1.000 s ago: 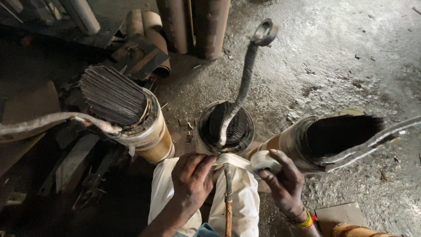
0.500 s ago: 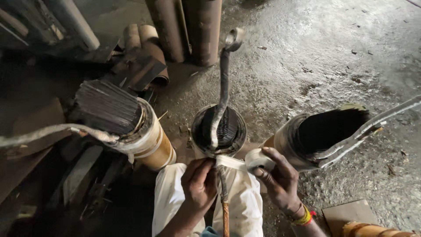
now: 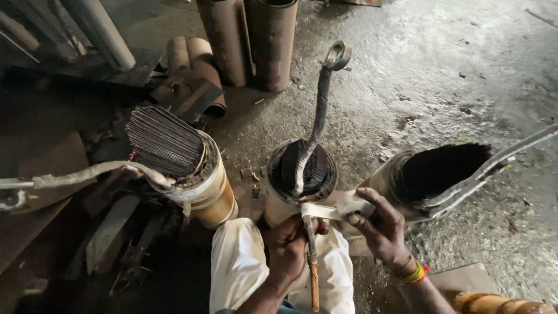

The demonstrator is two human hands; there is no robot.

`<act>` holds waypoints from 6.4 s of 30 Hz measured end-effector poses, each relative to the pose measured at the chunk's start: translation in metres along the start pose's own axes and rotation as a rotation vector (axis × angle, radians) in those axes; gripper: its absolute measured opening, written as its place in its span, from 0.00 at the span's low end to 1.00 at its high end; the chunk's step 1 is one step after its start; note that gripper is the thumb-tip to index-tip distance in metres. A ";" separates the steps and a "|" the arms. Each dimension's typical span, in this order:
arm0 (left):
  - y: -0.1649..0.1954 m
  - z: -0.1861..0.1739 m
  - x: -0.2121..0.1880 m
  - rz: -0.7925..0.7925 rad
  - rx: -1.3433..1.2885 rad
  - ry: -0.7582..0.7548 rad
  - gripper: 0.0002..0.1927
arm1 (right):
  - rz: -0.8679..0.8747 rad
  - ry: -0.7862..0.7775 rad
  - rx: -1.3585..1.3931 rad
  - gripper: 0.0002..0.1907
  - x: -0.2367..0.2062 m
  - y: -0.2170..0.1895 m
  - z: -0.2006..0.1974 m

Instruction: The person sits on the floor and wraps a white strip around a curved metal rod protruding from a cylindrical container. They repeatedly wind the strip, adjust its position, and continue wrapping along the rod's length.

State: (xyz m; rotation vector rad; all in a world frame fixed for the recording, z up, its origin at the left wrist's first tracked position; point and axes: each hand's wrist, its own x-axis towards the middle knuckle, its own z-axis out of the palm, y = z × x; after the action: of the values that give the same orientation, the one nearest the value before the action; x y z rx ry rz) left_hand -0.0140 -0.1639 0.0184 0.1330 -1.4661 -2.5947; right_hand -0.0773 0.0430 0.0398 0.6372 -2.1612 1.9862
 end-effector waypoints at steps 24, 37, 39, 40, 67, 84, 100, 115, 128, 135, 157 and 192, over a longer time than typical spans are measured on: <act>0.013 0.015 -0.024 -0.614 -1.394 -0.374 0.18 | -0.229 -0.028 -0.042 0.35 -0.054 0.058 0.092; 0.074 -0.020 -0.019 -0.316 -0.074 -0.254 0.25 | 0.260 0.020 0.396 0.32 -0.058 0.044 0.127; 0.095 -0.037 -0.020 0.005 0.477 -0.185 0.23 | 0.296 0.087 0.473 0.32 -0.048 0.041 0.141; 0.101 -0.038 -0.022 0.165 0.741 -0.138 0.22 | 0.295 0.120 0.505 0.32 -0.047 0.040 0.147; 0.233 0.067 0.019 1.185 1.173 -0.806 0.25 | -0.740 -0.511 -0.167 0.36 0.050 -0.176 0.032; 0.096 -0.025 0.023 1.172 1.145 -0.423 0.13 | -0.594 -0.175 -0.259 0.31 0.022 -0.110 -0.039; 0.100 -0.048 0.052 1.211 1.092 -0.769 0.07 | -0.478 -0.250 -0.215 0.31 -0.018 0.021 -0.019; 0.093 -0.063 0.005 0.795 0.994 -0.324 0.16 | 0.659 -0.067 0.468 0.28 -0.093 0.045 0.131; 0.209 0.030 0.025 1.210 1.341 -0.981 0.22 | -0.610 -0.426 -0.306 0.39 0.015 -0.146 0.048; 0.177 0.032 0.027 1.146 0.751 -0.672 0.30 | -0.660 -0.291 -0.363 0.35 0.017 -0.113 0.001; 0.139 -0.067 0.007 0.966 1.221 -0.506 0.21 | 0.008 -0.354 0.244 0.42 -0.036 -0.051 0.054; 0.088 -0.066 -0.001 0.932 0.998 -0.451 0.22 | 0.236 -0.195 0.390 0.35 -0.078 0.021 0.059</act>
State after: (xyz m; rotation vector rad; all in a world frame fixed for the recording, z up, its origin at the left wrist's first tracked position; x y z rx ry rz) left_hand 0.0050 -0.2639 0.0594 -0.8425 -2.1160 -1.0675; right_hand -0.0045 0.0029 -0.0156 0.6753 -2.0444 2.6088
